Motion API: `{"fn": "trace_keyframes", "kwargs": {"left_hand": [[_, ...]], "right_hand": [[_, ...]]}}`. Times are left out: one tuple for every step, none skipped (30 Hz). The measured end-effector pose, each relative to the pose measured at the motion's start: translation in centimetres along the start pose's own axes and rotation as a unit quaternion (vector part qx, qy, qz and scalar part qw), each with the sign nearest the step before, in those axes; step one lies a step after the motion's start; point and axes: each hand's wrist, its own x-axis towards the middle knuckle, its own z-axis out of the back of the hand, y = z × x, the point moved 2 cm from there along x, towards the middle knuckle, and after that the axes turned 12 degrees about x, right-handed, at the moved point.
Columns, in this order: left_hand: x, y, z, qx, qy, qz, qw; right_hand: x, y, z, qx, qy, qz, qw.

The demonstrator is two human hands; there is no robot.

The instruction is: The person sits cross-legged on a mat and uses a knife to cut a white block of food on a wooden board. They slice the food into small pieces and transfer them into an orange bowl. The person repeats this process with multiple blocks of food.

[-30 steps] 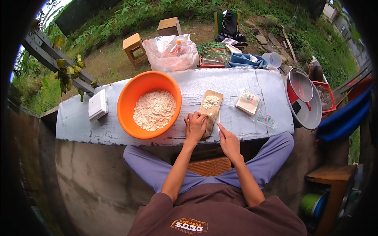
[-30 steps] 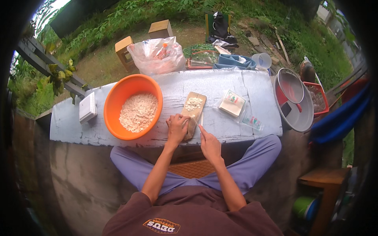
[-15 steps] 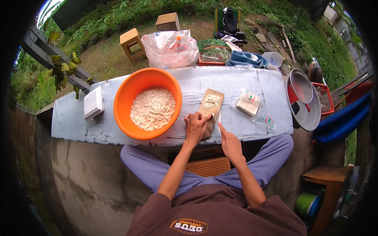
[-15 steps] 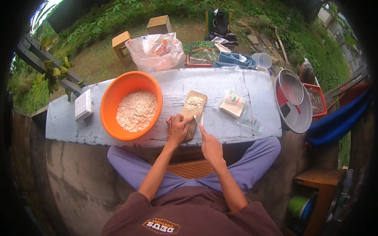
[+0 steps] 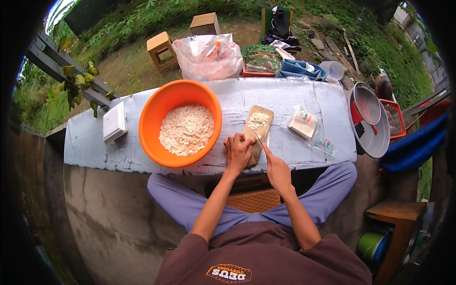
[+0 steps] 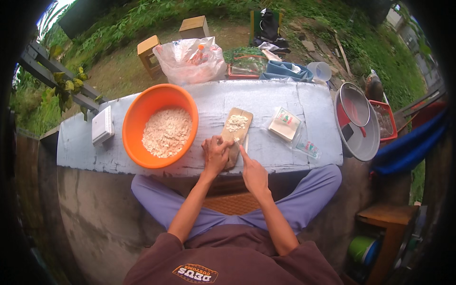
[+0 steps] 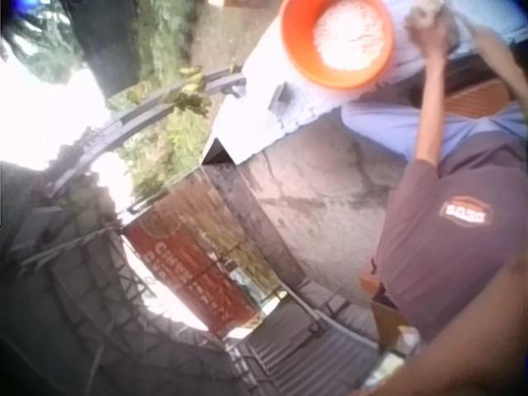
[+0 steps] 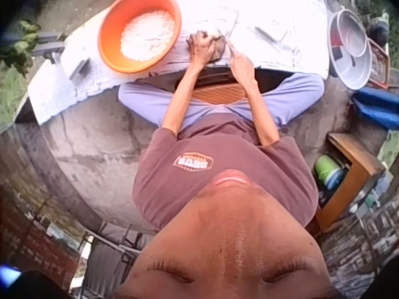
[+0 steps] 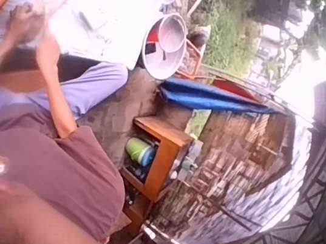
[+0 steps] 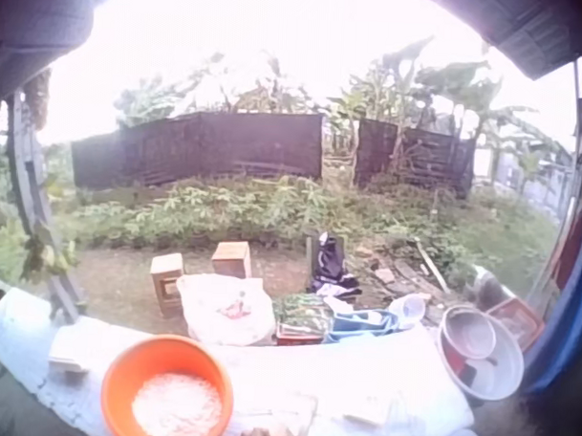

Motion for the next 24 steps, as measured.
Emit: {"fn": "trace_keyframes", "kwargs": {"left_hand": [[0.0, 0.1, -0.1, 0.003, -0.005, -0.003, 1.000], [0.1, 0.2, -0.2, 0.006, -0.011, -0.009, 1.000], [0.1, 0.3, -0.3, 0.005, -0.011, -0.008, 1.000], [0.1, 0.4, -0.4, 0.004, -0.011, -0.008, 1.000], [0.1, 0.4, -0.4, 0.003, -0.010, -0.008, 1.000], [0.1, 0.4, -0.4, 0.002, -0.007, -0.010, 1.000], [0.1, 0.5, -0.3, 0.002, -0.003, -0.011, 1.000], [0.0, 0.5, -0.2, 0.002, -0.002, -0.012, 1.000], [0.0, 0.6, -0.1, -0.002, 0.002, -0.008, 1.000], [-0.1, 0.7, 0.0, -0.006, 0.005, -0.004, 1.000], [-0.2, 0.7, 0.1, -0.010, 0.009, 0.001, 1.000], [-0.2, 0.7, 0.2, -0.012, 0.012, 0.003, 1.000], [-0.2, 0.7, 0.3, -0.014, 0.016, 0.006, 1.000], [-0.2, 0.6, 0.3, -0.017, 0.019, 0.007, 1.000], [-0.2, 0.7, 0.3, -0.012, 0.018, 0.005, 1.000], [-0.3, 0.7, 0.3, -0.008, 0.017, 0.003, 1.000], [-0.4, 0.8, 0.2, -0.004, 0.016, 0.001, 1.000], [-0.3, 0.8, 0.2, -0.004, 0.014, -0.002, 1.000], [-0.3, 0.9, 0.1, -0.004, 0.012, -0.006, 1.000], [-0.3, 0.9, 0.2, -0.004, 0.010, -0.009, 1.000], [-0.4, 0.8, 0.2, -0.006, 0.010, -0.007, 1.000], [-0.4, 0.8, 0.2, -0.008, 0.011, -0.005, 1.000], [-0.4, 0.9, 0.3, -0.008, 0.010, -0.001, 1.000], [-0.5, 1.0, 0.3, -0.010, 0.007, -0.001, 1.000]], "right_hand": [[-0.4, 0.3, 0.2, -0.014, 0.013, -0.005, 1.000], [-0.6, 0.5, 0.3, -0.028, 0.023, -0.011, 0.999], [-0.6, 0.6, 0.3, -0.034, 0.023, -0.018, 0.999], [-0.6, 0.7, 0.2, -0.039, 0.024, -0.026, 0.999], [-0.6, 0.7, 0.1, -0.044, 0.024, -0.035, 0.998], [-0.3, 0.4, -0.3, -0.033, 0.016, -0.027, 0.999], [0.1, -0.2, -1.0, -0.023, 0.009, -0.020, 0.999], [0.4, 0.0, -1.1, -0.014, 0.003, -0.011, 1.000], [0.6, 0.1, -1.0, -0.015, 0.003, -0.005, 1.000], [0.8, 0.2, -0.7, -0.016, 0.004, 0.001, 1.000], [0.8, 0.5, -0.3, -0.018, 0.007, 0.006, 1.000], [0.6, 0.7, 0.0, -0.019, 0.014, 0.007, 1.000], [0.4, 0.9, 0.4, -0.020, 0.021, 0.008, 1.000], [0.3, 1.0, 0.6, -0.022, 0.027, 0.008, 0.999], [0.1, 1.0, 0.5, -0.028, 0.031, 0.002, 0.999], [-0.1, 0.9, 0.2, -0.034, 0.035, -0.005, 0.999], [-0.2, 0.8, -0.1, -0.040, 0.039, -0.012, 0.998], [0.0, 0.5, -0.4, -0.027, 0.027, -0.008, 0.999], [0.2, 0.1, -0.9, -0.015, 0.015, -0.004, 1.000], [0.3, 0.2, -1.0, -0.002, 0.003, 0.000, 1.000], [0.4, 0.3, -1.0, -0.009, 0.006, 0.002, 1.000], [0.7, 0.5, -0.9, -0.016, 0.008, 0.004, 1.000], [0.9, 0.9, -0.7, -0.023, 0.011, 0.008, 1.000], [0.7, 1.2, -0.4, -0.027, 0.019, 0.006, 0.999]]}}
